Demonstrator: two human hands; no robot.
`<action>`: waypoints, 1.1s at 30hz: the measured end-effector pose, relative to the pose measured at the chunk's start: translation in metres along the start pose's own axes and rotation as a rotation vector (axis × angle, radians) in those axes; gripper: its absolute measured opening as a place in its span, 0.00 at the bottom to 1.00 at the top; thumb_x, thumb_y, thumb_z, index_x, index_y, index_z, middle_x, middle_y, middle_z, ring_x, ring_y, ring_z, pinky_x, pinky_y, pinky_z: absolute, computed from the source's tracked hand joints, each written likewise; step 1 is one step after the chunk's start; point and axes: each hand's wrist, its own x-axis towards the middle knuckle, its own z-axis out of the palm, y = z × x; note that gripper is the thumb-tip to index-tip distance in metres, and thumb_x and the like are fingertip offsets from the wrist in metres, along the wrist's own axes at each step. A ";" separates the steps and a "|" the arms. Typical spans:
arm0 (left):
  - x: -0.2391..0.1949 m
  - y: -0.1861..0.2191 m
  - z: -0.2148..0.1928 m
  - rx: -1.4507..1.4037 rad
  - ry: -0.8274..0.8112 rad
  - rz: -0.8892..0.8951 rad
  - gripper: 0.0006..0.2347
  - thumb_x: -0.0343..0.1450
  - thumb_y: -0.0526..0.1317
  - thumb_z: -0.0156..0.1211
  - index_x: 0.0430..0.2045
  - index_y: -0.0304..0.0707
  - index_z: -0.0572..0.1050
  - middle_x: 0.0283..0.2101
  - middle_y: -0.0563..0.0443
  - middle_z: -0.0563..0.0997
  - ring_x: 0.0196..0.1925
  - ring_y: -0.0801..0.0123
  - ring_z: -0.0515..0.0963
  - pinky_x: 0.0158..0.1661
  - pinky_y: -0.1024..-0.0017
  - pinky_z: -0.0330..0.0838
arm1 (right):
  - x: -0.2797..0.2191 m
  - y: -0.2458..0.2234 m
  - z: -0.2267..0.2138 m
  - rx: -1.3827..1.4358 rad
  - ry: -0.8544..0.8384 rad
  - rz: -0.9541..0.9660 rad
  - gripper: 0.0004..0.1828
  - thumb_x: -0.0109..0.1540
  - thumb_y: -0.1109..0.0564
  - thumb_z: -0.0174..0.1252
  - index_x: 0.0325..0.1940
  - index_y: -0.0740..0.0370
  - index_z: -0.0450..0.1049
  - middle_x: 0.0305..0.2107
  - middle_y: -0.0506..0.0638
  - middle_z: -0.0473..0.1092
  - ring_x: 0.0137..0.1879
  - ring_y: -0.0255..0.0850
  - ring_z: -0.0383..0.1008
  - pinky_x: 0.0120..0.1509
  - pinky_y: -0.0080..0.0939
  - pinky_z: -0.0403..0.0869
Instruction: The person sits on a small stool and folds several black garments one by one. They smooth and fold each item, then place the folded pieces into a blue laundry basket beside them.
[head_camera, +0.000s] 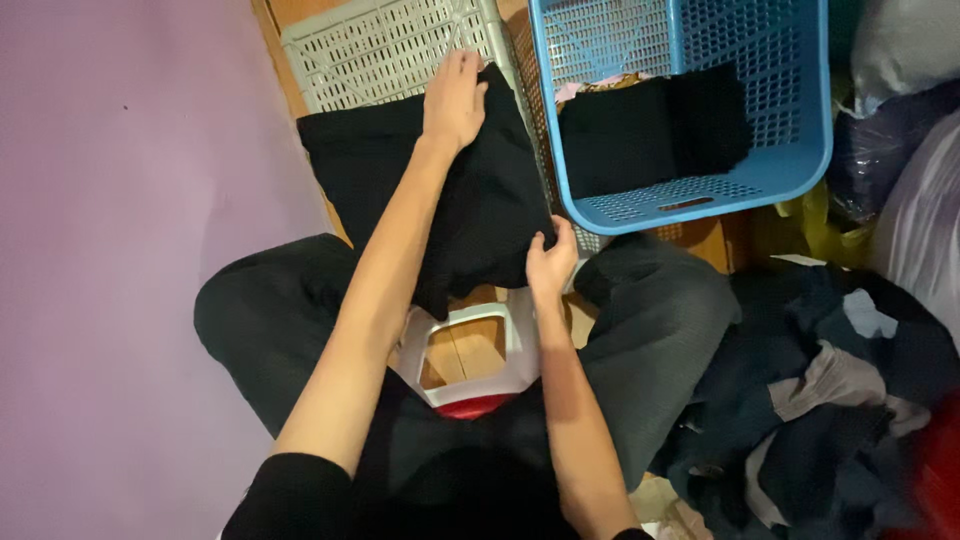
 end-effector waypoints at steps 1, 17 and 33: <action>-0.002 -0.001 0.000 0.046 0.003 -0.040 0.13 0.69 0.35 0.64 0.46 0.35 0.72 0.50 0.41 0.74 0.53 0.46 0.73 0.50 0.53 0.69 | 0.001 0.003 0.000 -0.001 0.011 0.043 0.18 0.57 0.64 0.61 0.52 0.68 0.75 0.43 0.65 0.76 0.51 0.60 0.77 0.59 0.51 0.72; 0.013 -0.017 0.029 0.084 0.056 -0.271 0.11 0.72 0.29 0.57 0.47 0.39 0.70 0.51 0.42 0.76 0.50 0.48 0.81 0.46 0.55 0.78 | 0.001 0.033 -0.013 -0.223 -0.223 0.472 0.18 0.68 0.44 0.59 0.49 0.62 0.76 0.41 0.67 0.75 0.50 0.65 0.75 0.54 0.57 0.71; -0.055 0.057 0.037 0.104 -0.261 0.049 0.33 0.73 0.55 0.57 0.74 0.50 0.55 0.78 0.41 0.40 0.78 0.37 0.33 0.68 0.27 0.32 | -0.007 -0.026 -0.032 -0.342 -0.121 -0.105 0.32 0.57 0.64 0.59 0.66 0.68 0.64 0.62 0.67 0.61 0.71 0.65 0.56 0.74 0.63 0.55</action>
